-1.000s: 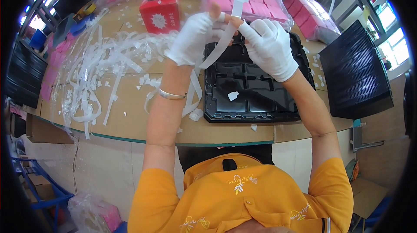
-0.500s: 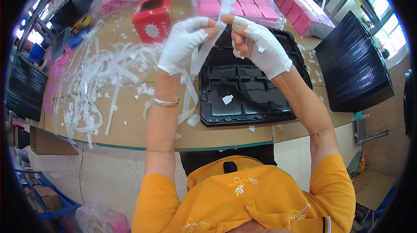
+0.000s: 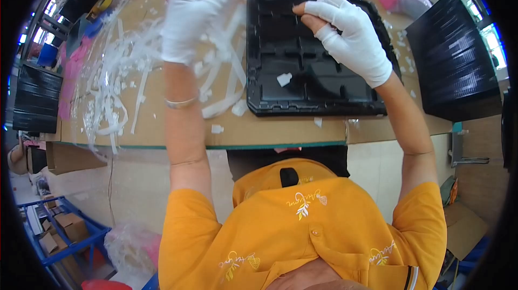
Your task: The person assembles plastic trays by hand, preparing them with foam inserts and white plastic strips.
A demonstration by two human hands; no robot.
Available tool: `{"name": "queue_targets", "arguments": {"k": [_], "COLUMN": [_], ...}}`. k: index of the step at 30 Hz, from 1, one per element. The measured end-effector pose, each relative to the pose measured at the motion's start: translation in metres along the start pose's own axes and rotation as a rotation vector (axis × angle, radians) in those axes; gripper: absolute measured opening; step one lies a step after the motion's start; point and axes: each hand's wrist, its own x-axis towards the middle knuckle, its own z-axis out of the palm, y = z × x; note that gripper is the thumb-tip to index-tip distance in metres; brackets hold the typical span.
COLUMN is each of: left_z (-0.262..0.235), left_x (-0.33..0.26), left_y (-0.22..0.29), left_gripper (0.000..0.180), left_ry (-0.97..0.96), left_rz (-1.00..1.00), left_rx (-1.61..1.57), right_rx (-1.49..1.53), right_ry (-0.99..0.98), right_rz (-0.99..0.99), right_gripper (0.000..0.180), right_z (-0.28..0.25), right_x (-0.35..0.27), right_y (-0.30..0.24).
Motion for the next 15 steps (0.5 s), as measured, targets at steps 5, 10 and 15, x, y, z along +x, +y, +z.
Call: {"name": "queue_targets", "arguments": {"k": [5, 10, 15], "left_z": [-0.004, -0.005, 0.024], "left_x": [-0.021, -0.060, -0.088], "left_y": [0.011, -0.009, 0.012], "left_gripper": [0.020, 0.017, 0.010], "left_ry": [0.041, 0.096, 0.142], "left_rz": [0.083, 0.387, 0.310], "left_rx": [0.269, 0.563, 0.392], "right_rx": [0.088, 0.074, -0.442], "right_ry": [-0.167, 0.282, 0.640], "right_rz": [0.065, 0.059, -0.351], "right_gripper": [0.017, 0.022, 0.037], "right_z": [0.006, -0.003, -0.078], "right_x": [-0.027, 0.019, 0.132], "right_y": [0.020, 0.023, 0.045]}}
